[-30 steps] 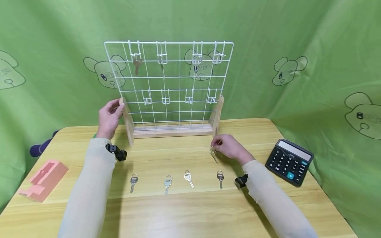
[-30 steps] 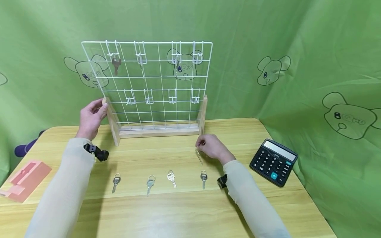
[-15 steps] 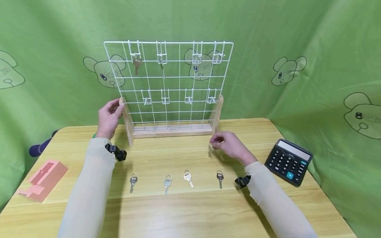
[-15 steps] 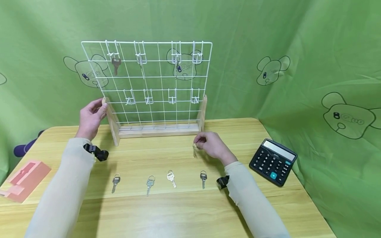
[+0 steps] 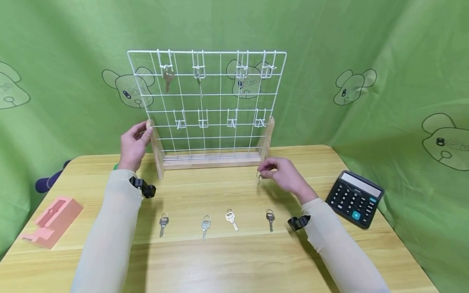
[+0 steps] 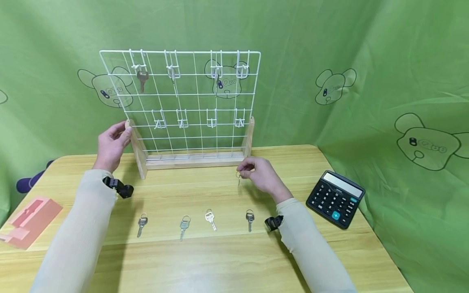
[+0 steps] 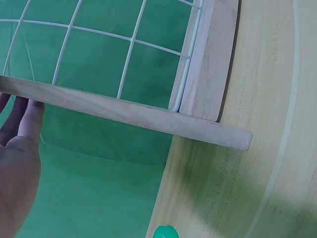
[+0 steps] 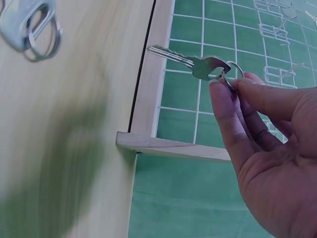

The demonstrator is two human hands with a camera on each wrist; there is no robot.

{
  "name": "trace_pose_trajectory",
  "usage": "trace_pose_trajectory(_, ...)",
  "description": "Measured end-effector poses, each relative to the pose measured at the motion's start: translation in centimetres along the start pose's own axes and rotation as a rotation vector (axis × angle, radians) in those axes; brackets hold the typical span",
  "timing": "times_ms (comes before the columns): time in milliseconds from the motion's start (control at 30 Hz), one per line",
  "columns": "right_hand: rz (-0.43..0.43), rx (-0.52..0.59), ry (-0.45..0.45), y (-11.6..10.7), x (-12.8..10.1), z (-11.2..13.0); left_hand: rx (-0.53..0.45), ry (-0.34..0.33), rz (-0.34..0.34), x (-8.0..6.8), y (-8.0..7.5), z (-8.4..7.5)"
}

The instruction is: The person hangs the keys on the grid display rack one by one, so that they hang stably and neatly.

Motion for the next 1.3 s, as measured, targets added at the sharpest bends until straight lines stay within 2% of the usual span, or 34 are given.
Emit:
trace_pose_trajectory(200,-0.026,0.040,-0.012,-0.4,0.0,0.7,0.014,-0.030,-0.007,-0.1,0.0,0.1)
trace_pose_trajectory(500,-0.049,0.046,-0.019,-1.1,-0.4,2.0,0.023,-0.051,-0.005,0.0,0.0,0.1)
trace_pose_trajectory(1033,-0.139,0.009,-0.050,-3.2,-0.5,4.8,0.005,-0.023,-0.017,0.0,-0.1,0.1)
trace_pose_trajectory(1300,-0.221,-0.011,-0.077,-4.0,-0.5,5.9,0.013,-0.017,-0.018,0.0,-0.1,0.0)
Point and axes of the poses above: each hand's wrist, its own x-axis towards the middle knuckle, its own y-axis out of the palm, z = x × y, the point moved 8 cm from there along x, towards the middle knuckle, and after that the axes turned 11 degrees about z, right-handed, at the moved point
